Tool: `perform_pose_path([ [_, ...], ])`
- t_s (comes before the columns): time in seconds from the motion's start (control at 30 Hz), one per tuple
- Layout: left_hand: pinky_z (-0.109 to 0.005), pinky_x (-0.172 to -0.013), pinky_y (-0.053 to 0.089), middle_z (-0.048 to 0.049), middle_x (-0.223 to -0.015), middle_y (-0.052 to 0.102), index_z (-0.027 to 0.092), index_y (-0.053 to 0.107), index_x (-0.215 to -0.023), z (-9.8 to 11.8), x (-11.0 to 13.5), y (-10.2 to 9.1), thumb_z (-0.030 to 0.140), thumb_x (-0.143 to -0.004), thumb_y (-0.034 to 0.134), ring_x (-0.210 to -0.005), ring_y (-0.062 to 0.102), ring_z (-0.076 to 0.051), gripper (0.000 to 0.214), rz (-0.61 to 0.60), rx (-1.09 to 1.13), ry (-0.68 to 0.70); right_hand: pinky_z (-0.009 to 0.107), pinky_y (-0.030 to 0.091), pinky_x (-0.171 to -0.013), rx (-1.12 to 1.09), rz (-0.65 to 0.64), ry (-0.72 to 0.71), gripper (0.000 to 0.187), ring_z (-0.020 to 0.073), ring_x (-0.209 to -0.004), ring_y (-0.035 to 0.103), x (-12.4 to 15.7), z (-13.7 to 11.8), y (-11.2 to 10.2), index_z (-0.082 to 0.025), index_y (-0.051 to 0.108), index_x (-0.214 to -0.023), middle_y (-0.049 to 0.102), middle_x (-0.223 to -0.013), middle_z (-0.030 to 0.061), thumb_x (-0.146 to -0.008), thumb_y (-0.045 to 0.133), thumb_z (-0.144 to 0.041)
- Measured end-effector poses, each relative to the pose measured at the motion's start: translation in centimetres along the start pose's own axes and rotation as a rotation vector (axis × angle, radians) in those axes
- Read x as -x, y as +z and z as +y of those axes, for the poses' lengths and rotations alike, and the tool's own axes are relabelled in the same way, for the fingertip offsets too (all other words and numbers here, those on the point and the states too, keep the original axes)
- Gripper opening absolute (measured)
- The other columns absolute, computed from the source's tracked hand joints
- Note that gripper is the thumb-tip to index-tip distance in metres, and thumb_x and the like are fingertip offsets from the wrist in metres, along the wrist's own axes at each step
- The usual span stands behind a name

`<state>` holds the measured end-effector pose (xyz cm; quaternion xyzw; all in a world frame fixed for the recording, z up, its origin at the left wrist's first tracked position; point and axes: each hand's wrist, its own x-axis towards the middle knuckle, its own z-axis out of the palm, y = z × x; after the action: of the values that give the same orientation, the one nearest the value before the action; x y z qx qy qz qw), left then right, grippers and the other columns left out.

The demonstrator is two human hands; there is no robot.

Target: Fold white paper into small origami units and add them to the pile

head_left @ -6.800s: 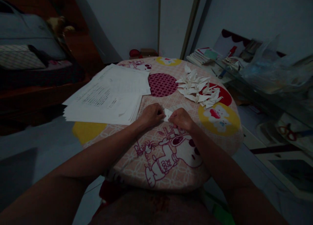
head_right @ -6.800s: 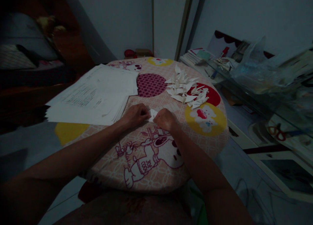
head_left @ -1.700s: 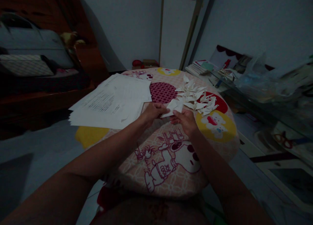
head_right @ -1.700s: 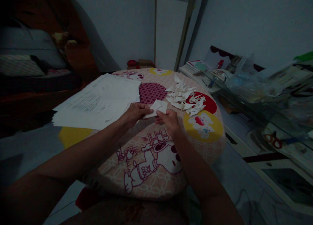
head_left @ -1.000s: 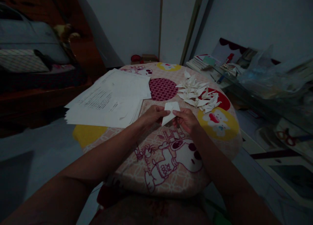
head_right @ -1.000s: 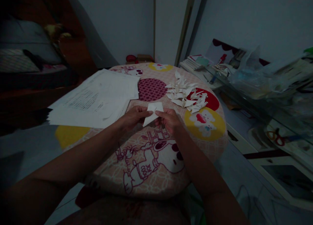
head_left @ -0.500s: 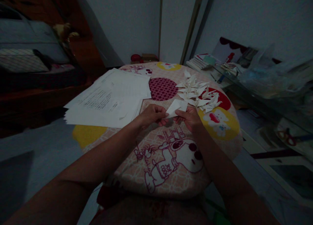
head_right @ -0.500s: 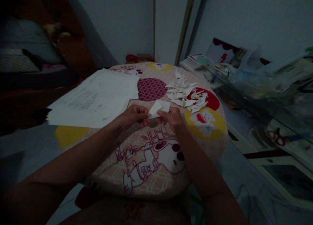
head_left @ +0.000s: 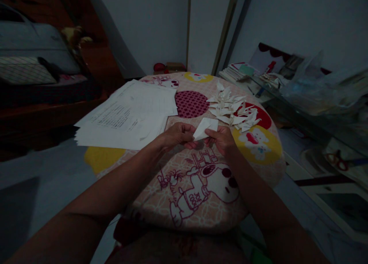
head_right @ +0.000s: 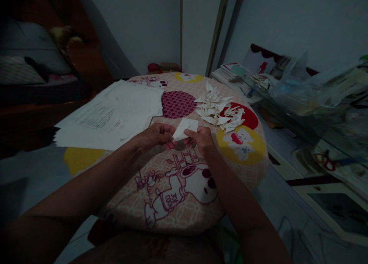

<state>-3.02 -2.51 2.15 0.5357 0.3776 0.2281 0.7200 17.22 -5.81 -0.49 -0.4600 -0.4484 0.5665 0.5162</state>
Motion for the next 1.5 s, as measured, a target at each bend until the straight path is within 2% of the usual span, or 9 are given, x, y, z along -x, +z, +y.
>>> perform_pose_path([
  [0.17,-0.022,-0.06,0.054,-0.0041,-0.073,0.075,0.014,0.069,-0.093,0.0,0.2,0.1,0.006,-0.066,0.069,-0.063,0.071,-0.014,0.028,-0.005,-0.007,-0.025,0.022,0.046,-0.038,0.007,0.016,0.006,0.026,0.0116,-0.038,0.056,0.0,0.3,0.2,-0.016,0.07,-0.069,0.067,-0.05,0.0023,-0.067,0.081,-0.04],
  [0.4,-0.021,-0.059,0.05,-0.0036,-0.072,0.073,0.013,0.069,-0.088,-0.4,-0.1,0.2,0.004,-0.062,0.068,-0.059,0.067,-0.011,0.028,-0.023,0.004,0.001,0.022,0.046,-0.038,0.036,0.065,-0.021,0.026,0.0108,-0.038,0.055,0.2,0.4,0.6,-0.017,0.068,-0.068,0.066,-0.049,0.0013,-0.068,0.079,-0.041],
  [0.5,-0.021,-0.059,0.05,-0.0038,-0.073,0.073,0.012,0.07,-0.087,-0.4,-0.1,0.2,0.005,-0.064,0.068,-0.059,0.065,-0.01,0.024,-0.016,0.004,-0.001,0.022,0.045,-0.038,0.04,0.075,-0.035,0.027,0.0109,-0.038,0.055,0.2,0.4,0.7,-0.017,0.068,-0.069,0.065,-0.05,0.0016,-0.069,0.079,-0.041],
  [0.67,-0.021,-0.058,0.051,-0.006,-0.073,0.073,0.012,0.072,-0.079,-0.2,0.0,0.2,0.014,-0.075,0.067,-0.059,0.065,-0.01,0.006,-0.011,-0.001,-0.05,0.021,0.043,-0.037,0.03,0.076,-0.047,0.028,0.011,-0.037,0.055,0.1,0.4,0.6,-0.017,0.067,-0.066,0.065,-0.048,0.0016,-0.067,0.08,-0.042],
  [0.8,-0.02,-0.055,0.05,-0.0062,-0.07,0.073,0.011,0.073,-0.077,-0.5,-0.3,-0.1,0.015,-0.075,0.072,-0.056,0.064,-0.01,0.004,-0.026,0.054,-0.078,0.021,0.045,-0.038,0.021,0.062,-0.056,0.028,0.0112,-0.038,0.056,0.2,0.2,0.6,-0.017,0.068,-0.068,0.066,-0.049,0.001,-0.068,0.081,-0.042],
  [0.97,-0.019,-0.056,0.051,-0.0086,-0.071,0.074,0.011,0.073,-0.075,-0.9,-0.4,-0.4,0.019,-0.075,0.079,-0.059,0.065,-0.011,0.01,-0.072,0.163,-0.083,0.022,0.049,-0.04,-0.028,0.055,-0.081,0.031,0.0109,-0.038,0.056,0.3,-0.2,0.7,-0.017,0.069,-0.069,0.066,-0.05,0.0003,-0.065,0.084,-0.044],
  [1.33,-0.017,-0.054,0.049,-0.0051,-0.068,0.072,0.012,0.071,-0.076,-0.6,-0.1,0.3,0.012,-0.075,0.071,-0.056,0.063,-0.009,0.001,-0.012,0.041,-0.02,0.021,0.046,-0.038,-0.003,0.055,-0.034,0.028,0.0115,-0.039,0.056,0.4,0.2,0.9,-0.017,0.068,-0.068,0.066,-0.05,0.0009,-0.065,0.083,-0.04],
  [1.5,-0.02,-0.058,0.052,-0.0051,-0.069,0.073,0.012,0.068,-0.078,-0.6,-0.2,0.5,0.008,-0.074,0.069,-0.056,0.065,-0.01,0.006,0.03,0.034,-0.022,0.022,0.046,-0.037,-0.014,0.087,-0.019,0.024,0.0109,-0.038,0.055,0.4,0.4,1.0,-0.017,0.068,-0.066,0.066,-0.049,0.0011,-0.065,0.082,-0.036],
])
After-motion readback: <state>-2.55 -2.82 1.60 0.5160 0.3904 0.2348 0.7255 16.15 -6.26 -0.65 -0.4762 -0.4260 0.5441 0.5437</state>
